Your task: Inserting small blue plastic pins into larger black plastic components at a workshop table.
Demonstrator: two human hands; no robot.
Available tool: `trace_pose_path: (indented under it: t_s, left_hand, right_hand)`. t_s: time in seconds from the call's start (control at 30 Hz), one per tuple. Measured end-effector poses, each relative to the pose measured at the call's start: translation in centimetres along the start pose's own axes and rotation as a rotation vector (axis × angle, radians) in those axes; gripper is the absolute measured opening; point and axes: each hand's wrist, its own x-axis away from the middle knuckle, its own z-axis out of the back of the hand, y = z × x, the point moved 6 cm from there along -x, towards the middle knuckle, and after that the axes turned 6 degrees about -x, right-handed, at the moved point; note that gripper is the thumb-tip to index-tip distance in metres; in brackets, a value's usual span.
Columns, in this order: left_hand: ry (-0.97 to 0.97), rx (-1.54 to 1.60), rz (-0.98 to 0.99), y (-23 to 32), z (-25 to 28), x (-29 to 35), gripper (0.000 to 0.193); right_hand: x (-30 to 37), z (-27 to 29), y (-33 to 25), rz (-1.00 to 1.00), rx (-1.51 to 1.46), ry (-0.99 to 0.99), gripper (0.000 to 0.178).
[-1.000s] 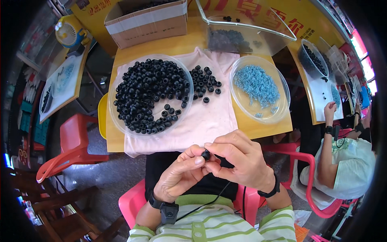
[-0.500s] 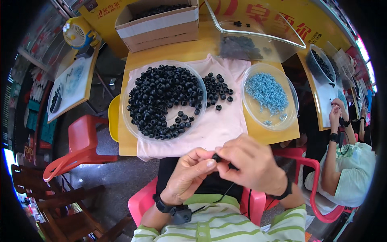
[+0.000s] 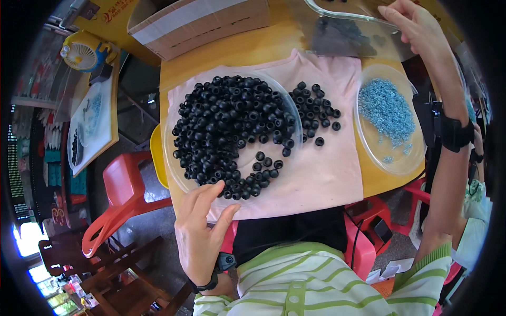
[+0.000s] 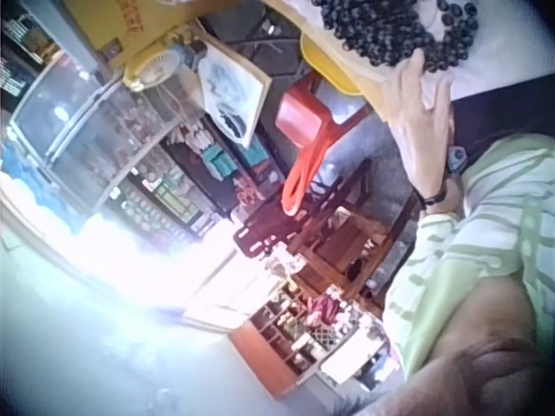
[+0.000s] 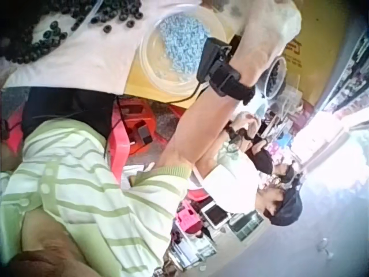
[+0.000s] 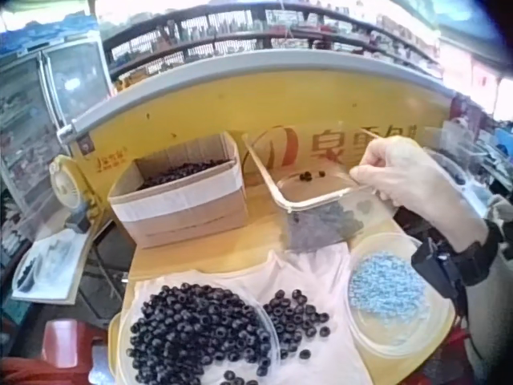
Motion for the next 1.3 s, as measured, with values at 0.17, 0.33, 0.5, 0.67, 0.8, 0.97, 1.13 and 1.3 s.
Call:
trace_pose_path:
  t_s: [0.17, 0.33, 0.5, 0.67, 0.8, 0.97, 1.13, 1.3]
  left_hand:
    - [-0.073, 0.061, -0.068, -0.2, -1.0, -0.4, 0.037]
    - [-0.179, 0.207, -0.050, 0.8, -2.9, -2.0, 0.034]
    - [-0.170, 0.264, -0.032, 0.8, -3.8, -2.4, 0.036]
    - [-0.194, 0.297, -0.052, 1.7, -4.3, -3.1, 0.035]
    - [-0.230, 0.348, 0.006, 1.2, -4.2, -2.6, 0.030]
    - [-0.189, 0.306, -0.011, 1.7, -4.7, -2.5, 0.025]
    - [-0.145, 0.311, 0.055, 1.5, -4.4, -2.3, 0.022]
    - [0.055, 0.384, -0.031, 2.0, -3.7, -1.6, 0.019]
  right_hand:
    - [-6.1, -2.5, 7.0, 0.095, 0.094, -0.120, 0.048]
    - [1.0, 4.3, 0.5, 0.173, -0.051, 0.179, 0.036]
    - [11.6, 2.3, -2.6, 0.100, -0.314, -0.139, 0.024]
    - [18.1, 1.2, -1.2, -0.026, -0.341, -0.200, 0.014]
    - [19.9, 0.1, 2.3, -0.115, -0.378, -0.204, 0.012]
    - [19.8, 1.2, 6.6, -0.092, -0.260, -0.093, 0.012]
    - [18.1, 0.8, 9.2, 0.034, -0.125, -0.076, 0.010]
    - [17.7, -0.1, 8.6, 0.213, -0.031, -0.256, 0.011]
